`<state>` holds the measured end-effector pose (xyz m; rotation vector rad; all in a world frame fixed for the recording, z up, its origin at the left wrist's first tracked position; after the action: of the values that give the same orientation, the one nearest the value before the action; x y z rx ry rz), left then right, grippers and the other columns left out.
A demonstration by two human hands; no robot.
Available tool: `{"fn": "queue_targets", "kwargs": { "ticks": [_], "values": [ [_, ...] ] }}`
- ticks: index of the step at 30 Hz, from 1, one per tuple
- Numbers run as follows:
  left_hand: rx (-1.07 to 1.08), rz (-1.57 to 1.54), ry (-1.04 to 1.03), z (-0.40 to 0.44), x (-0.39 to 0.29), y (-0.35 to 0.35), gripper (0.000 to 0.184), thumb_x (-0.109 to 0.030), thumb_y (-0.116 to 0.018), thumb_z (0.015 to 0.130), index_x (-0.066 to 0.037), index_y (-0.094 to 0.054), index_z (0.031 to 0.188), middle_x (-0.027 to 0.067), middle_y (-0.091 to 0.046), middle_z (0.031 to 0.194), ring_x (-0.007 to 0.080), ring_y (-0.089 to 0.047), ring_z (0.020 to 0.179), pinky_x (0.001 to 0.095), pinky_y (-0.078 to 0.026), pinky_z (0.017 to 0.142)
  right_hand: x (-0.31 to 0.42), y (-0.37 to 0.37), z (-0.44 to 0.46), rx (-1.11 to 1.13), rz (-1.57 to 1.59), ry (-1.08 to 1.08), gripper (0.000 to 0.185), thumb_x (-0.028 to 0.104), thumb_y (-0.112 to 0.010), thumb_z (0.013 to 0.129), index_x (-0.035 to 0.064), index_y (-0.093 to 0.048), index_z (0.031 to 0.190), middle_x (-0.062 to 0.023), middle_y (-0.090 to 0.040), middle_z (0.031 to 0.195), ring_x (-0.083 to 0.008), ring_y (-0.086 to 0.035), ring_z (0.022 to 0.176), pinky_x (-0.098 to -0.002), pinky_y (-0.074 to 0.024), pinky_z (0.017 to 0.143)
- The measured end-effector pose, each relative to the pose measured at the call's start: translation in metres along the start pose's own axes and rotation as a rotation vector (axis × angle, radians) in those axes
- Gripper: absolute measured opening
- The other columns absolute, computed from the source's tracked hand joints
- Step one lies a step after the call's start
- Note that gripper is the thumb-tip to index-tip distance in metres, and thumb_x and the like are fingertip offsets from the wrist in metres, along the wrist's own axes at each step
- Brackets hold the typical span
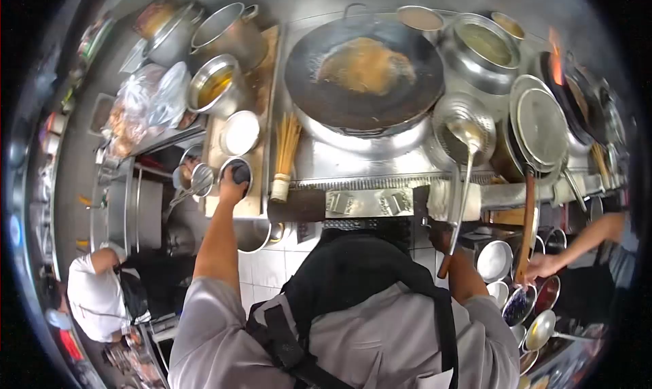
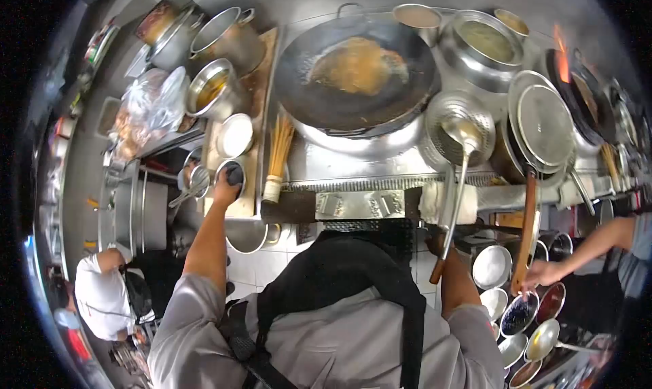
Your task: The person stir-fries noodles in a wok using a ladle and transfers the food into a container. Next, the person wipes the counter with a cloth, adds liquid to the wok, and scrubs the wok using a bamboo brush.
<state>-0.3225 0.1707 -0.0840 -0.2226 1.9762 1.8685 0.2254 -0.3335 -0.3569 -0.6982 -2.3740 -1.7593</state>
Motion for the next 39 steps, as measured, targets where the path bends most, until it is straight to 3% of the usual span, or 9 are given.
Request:
{"fn": "queue_targets", "kwargs": {
  "ticks": [5, 8, 10, 16, 19, 21, 26, 31, 39],
  "values": [
    [0.026, 0.075, 0.009, 0.013, 0.007, -0.013, 0.074, -0.016, -0.065, 0.070, -0.010, -0.037, 0.139, 0.0276, -0.056, 0.122, 0.0442, -0.054, 0.113, 0.0470, -0.043, 0.099, -0.027, 0.004, -0.007, -0.199, 0.406, -0.153, 0.049, 0.024, -0.066, 0.077, 0.0071, -0.059, 0.123, -0.0194, -0.059, 0.123, -0.0308, -0.055, 0.115, -0.0385, -0.0434, 0.097],
    [-0.042, -0.159, -0.029, 0.015, 0.006, -0.004, 0.070, -0.012, -0.063, 0.069, -0.005, -0.043, 0.136, 0.0253, -0.056, 0.122, 0.0413, -0.055, 0.113, 0.0460, -0.043, 0.098, -0.048, -0.033, -0.009, 0.087, -0.123, -0.278, 0.033, 0.021, -0.060, 0.083, 0.0039, -0.063, 0.110, -0.0198, -0.067, 0.098, -0.0342, -0.064, 0.094, -0.0416, -0.0515, 0.083],
    [-0.216, 0.231, 0.002, -0.005, -0.033, 0.031, 0.068, -0.016, -0.067, 0.073, -0.001, -0.043, 0.135, 0.0260, -0.055, 0.121, 0.0387, -0.054, 0.114, 0.0441, -0.041, 0.100, -0.031, 0.022, -0.039, -0.005, 0.408, -0.567, 0.028, 0.027, -0.060, 0.085, 0.0029, -0.062, 0.100, -0.0176, -0.065, 0.085, -0.0297, -0.065, 0.086, -0.0440, -0.0522, 0.077],
    [0.021, -0.198, -0.361, -0.083, -0.131, -0.015, 0.065, -0.013, -0.070, 0.074, -0.001, -0.044, 0.132, 0.0256, -0.049, 0.121, 0.0452, -0.047, 0.113, 0.0472, -0.039, 0.099, 0.130, 0.208, -0.149, -0.301, 1.440, -0.736, 0.027, 0.019, -0.062, 0.086, 0.0020, -0.054, 0.105, -0.0067, -0.054, 0.065, -0.0211, -0.055, 0.054, -0.0346, -0.0471, 0.051],
    [0.085, 0.011, -0.412, -0.099, -0.166, -0.035, 0.068, -0.014, -0.073, 0.072, -0.002, -0.043, 0.132, 0.0239, -0.048, 0.120, 0.0453, -0.048, 0.110, 0.0479, -0.041, 0.096, 0.137, 0.259, -0.160, -0.557, 0.840, -0.657, 0.017, 0.013, -0.059, 0.088, 0.0051, -0.054, 0.102, -0.0038, -0.054, 0.063, -0.0135, -0.050, 0.045, -0.0279, -0.0429, 0.043],
    [0.061, 0.094, -0.428, -0.108, -0.169, -0.048, 0.070, -0.014, -0.074, 0.070, -0.003, -0.043, 0.131, 0.0238, -0.047, 0.120, 0.0450, -0.048, 0.108, 0.0484, -0.041, 0.095, 0.154, 0.287, -0.136, -0.608, 1.320, -0.537, 0.019, 0.008, -0.060, 0.084, 0.0001, -0.053, 0.100, -0.0091, -0.057, 0.068, -0.0135, -0.053, 0.048, -0.0314, -0.0431, 0.043],
    [0.049, -0.015, -0.279, -0.089, -0.133, -0.059, 0.073, -0.012, -0.073, 0.067, -0.005, -0.042, 0.133, 0.0259, -0.047, 0.120, 0.0439, -0.049, 0.107, 0.0506, -0.041, 0.093, 0.084, 0.437, -0.016, -0.802, 1.070, -0.391, 0.010, 0.012, -0.050, 0.091, 0.0030, -0.052, 0.091, -0.0041, -0.051, 0.056, -0.0143, -0.049, 0.042, -0.0292, -0.0399, 0.040],
    [-0.201, 0.002, -0.360, -0.128, -0.188, -0.012, 0.070, -0.007, -0.068, 0.069, -0.004, -0.042, 0.134, 0.0237, -0.046, 0.122, 0.0445, -0.047, 0.105, 0.0527, -0.040, 0.092, -0.054, 0.539, 0.100, -1.125, -0.056, -0.445, 0.019, 0.014, -0.053, 0.089, -0.0011, -0.054, 0.100, -0.0133, -0.058, 0.065, -0.0232, -0.058, 0.053, -0.0362, -0.0493, 0.048],
    [0.517, -0.902, 0.017, -0.183, -0.258, -0.069, 0.046, -0.002, -0.063, 0.084, -0.004, -0.049, 0.128, 0.0090, -0.061, 0.105, 0.0181, -0.061, 0.092, 0.0303, -0.052, 0.079, -0.045, 0.545, 0.152, -0.335, 2.657, -0.100, 0.022, 0.003, -0.050, 0.089, 0.0055, -0.042, 0.069, -0.0015, -0.046, 0.060, -0.0139, -0.049, 0.047, -0.0258, -0.0454, 0.040]
  ]
}}
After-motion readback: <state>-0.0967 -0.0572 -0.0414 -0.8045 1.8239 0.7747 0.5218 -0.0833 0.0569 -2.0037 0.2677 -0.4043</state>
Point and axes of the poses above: each hand's wrist, its own z-axis towards the middle knuckle, its own y-axis out of the back of the hand, x = y × z, the point moved 9 cm from there along z, towards the middle knuckle
